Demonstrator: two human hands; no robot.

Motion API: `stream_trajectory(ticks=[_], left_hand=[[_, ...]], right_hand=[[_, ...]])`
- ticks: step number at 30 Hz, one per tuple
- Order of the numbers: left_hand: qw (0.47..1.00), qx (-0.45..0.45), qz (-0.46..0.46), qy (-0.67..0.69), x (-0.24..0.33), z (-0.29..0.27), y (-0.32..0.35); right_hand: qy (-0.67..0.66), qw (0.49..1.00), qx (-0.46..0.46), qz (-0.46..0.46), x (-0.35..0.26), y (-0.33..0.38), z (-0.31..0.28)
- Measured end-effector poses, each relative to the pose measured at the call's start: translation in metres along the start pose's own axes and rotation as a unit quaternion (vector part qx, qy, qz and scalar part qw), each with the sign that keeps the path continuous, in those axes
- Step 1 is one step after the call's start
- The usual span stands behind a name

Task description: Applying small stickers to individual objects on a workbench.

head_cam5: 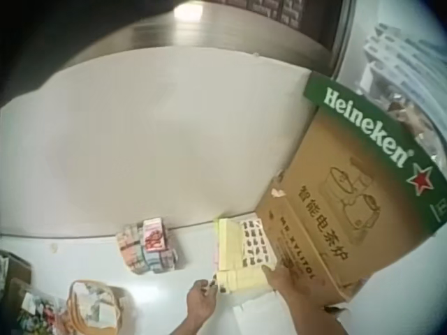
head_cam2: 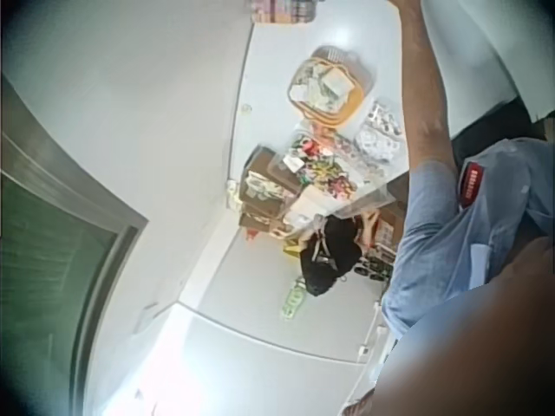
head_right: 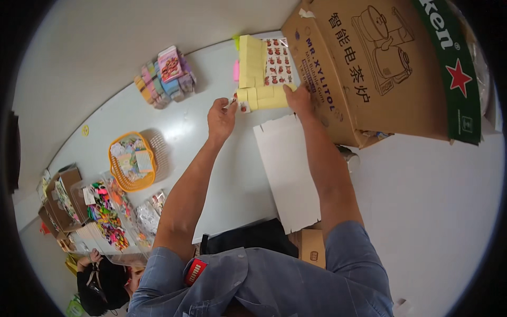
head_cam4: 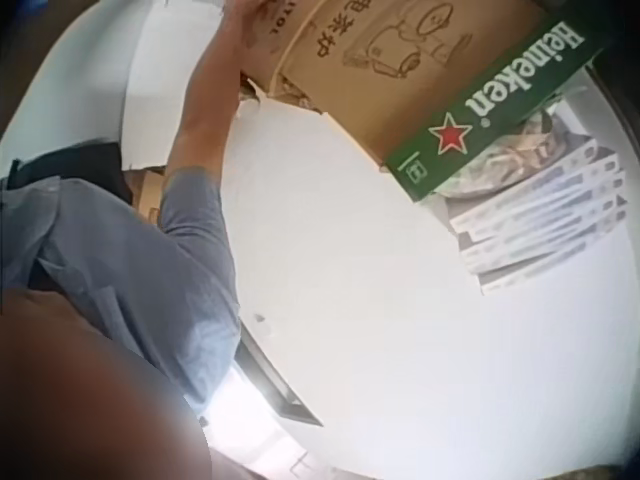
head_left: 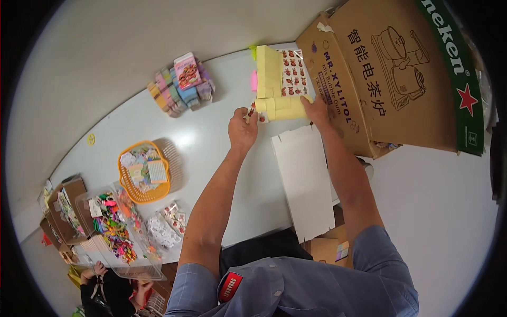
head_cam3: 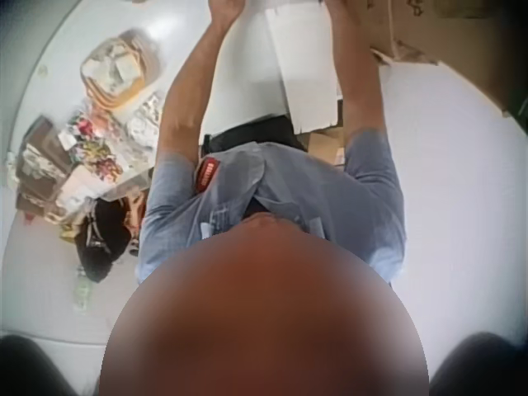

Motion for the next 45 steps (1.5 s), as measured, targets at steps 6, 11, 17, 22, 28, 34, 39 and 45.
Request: stream_trajectory(ticks=[6, 11, 17, 22, 28, 34, 39, 45], left_hand=[[0.993, -0.037, -0.054, -0.098, 0.002, 0.041, -0.037], [0.977, -0.046, -0.046, -0.202, -0.019, 0.048, -0.041], [0.973, -0.079, -0.077, -0.204, -0.021, 0.054, -0.05], [0.99, -0.016, 0.019, -0.141, -0.014, 0.052, -0.046], [0.965, -0.06, -0.147, 0.207, -0.019, 0.061, -0.049], [0.908, -0.15, -0.256, 0.295, 0.0, 0.042, -0.059], [0.906, -0.151, -0.28, 0.279, 0.014, 0.039, -0.048], [0.933, -0.147, -0.231, 0.235, -0.001, 0.007, -0.008]], right_hand=[[-0.042, 0.991, -0.07, 0.102, 0.009, -0.011, 0.013], [-0.033, 0.987, -0.098, 0.122, -0.003, -0.004, 0.018], [-0.033, 0.986, -0.084, 0.139, 0.004, -0.009, 0.022], [-0.18, 0.959, -0.185, 0.121, 0.002, -0.012, 0.026], [-0.323, 0.88, -0.303, 0.169, 0.02, -0.017, 0.024], [-0.432, 0.775, -0.446, 0.123, -0.018, 0.012, -0.008], [-0.46, 0.771, -0.428, 0.108, -0.021, 0.017, -0.016], [-0.397, 0.829, -0.379, 0.109, -0.018, 0.075, -0.022]])
Point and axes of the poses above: each hand's wrist, its own y-axis away from the middle knuckle, its own z-axis out of the palm, x = y × z, the point moved 6 cm from there along -y, towards the middle knuckle, and after that the axes turned 9 degrees about z, right-handed, at the moved point
